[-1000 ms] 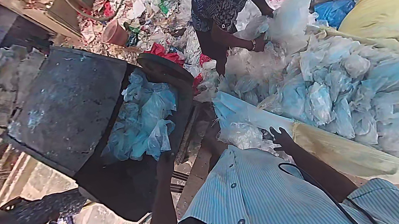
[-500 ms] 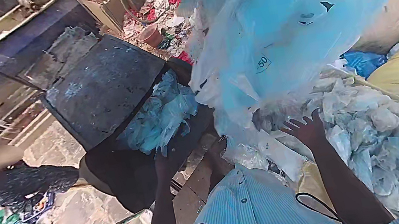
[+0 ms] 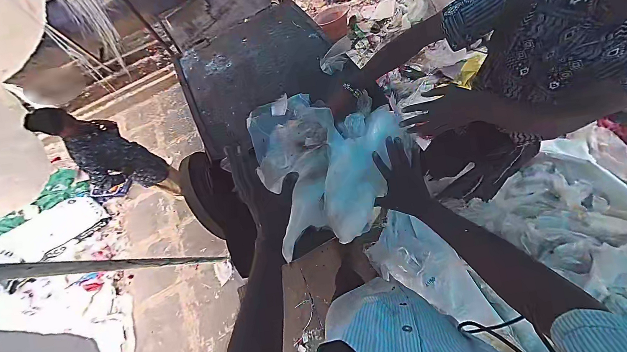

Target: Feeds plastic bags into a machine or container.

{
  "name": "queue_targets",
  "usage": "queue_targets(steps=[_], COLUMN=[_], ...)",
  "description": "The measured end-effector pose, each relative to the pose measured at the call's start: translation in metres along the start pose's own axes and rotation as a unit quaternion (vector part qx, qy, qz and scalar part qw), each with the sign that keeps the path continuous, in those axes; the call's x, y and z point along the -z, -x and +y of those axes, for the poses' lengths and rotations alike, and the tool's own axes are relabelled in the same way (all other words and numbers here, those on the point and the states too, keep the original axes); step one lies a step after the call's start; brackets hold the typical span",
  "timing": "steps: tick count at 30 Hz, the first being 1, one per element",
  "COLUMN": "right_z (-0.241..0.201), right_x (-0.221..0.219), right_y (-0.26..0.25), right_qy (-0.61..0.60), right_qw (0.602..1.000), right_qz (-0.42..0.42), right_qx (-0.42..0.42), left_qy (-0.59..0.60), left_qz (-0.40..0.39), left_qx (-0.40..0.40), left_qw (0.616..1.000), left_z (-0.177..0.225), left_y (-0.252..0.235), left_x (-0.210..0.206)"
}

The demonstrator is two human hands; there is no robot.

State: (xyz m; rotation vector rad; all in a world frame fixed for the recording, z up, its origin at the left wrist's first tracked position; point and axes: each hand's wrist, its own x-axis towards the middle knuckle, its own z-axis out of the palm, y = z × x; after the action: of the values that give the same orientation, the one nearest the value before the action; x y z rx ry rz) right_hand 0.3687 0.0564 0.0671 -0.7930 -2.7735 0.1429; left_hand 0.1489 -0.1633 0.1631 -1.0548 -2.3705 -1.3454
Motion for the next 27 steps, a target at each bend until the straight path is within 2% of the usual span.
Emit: queue_targets(steps=[2,4,7,11,13,16,18,23,27], right_z=[-0.026,-0.044,-0.046,-0.037,-0.038,-0.05,-0.059,-0.073,-0.077], right_x=[-0.018,-0.029,-0.035,-0.04,-0.043,-0.058,-0.085,-0.153,-0.197], right_y=[-0.021,-0.032,-0.043,-0.058,-0.071,-0.106,-0.134,-0.205,-0.257], right_qy=[-0.033,-0.075,-0.113,-0.12,-0.139,-0.167,-0.176,-0.313,-0.305], right_qw=[0.999,0.996,0.988,0.963,0.944,0.921,0.912,0.859,0.843], right_qz=[-0.021,-0.043,-0.099,-0.238,-0.299,-0.351,-0.37,-0.403,-0.44], right_qx=[0.002,-0.026,-0.044,-0.04,-0.03,-0.01,-0.005,-0.049,-0.052], left_qy=[-0.121,-0.192,-0.207,-0.191,-0.205,-0.227,-0.212,-0.199,-0.115], left_qz=[-0.1,-0.212,-0.386,-0.467,-0.511,-0.538,-0.499,-0.393,-0.462], left_qx=[-0.061,-0.078,-0.004,0.067,0.113,0.177,0.217,0.276,0.366], left_qw=[0.986,0.955,0.899,0.861,0.827,0.793,0.812,0.854,0.8], left_z=[0.006,0.003,-0.024,-0.053,-0.064,-0.086,-0.107,-0.167,-0.199], left_y=[-0.022,-0.045,-0.067,-0.052,-0.045,-0.047,-0.051,-0.084,-0.124], left_x=[-0.028,-0.06,-0.102,-0.107,-0.102,-0.11,-0.126,-0.173,-0.179])
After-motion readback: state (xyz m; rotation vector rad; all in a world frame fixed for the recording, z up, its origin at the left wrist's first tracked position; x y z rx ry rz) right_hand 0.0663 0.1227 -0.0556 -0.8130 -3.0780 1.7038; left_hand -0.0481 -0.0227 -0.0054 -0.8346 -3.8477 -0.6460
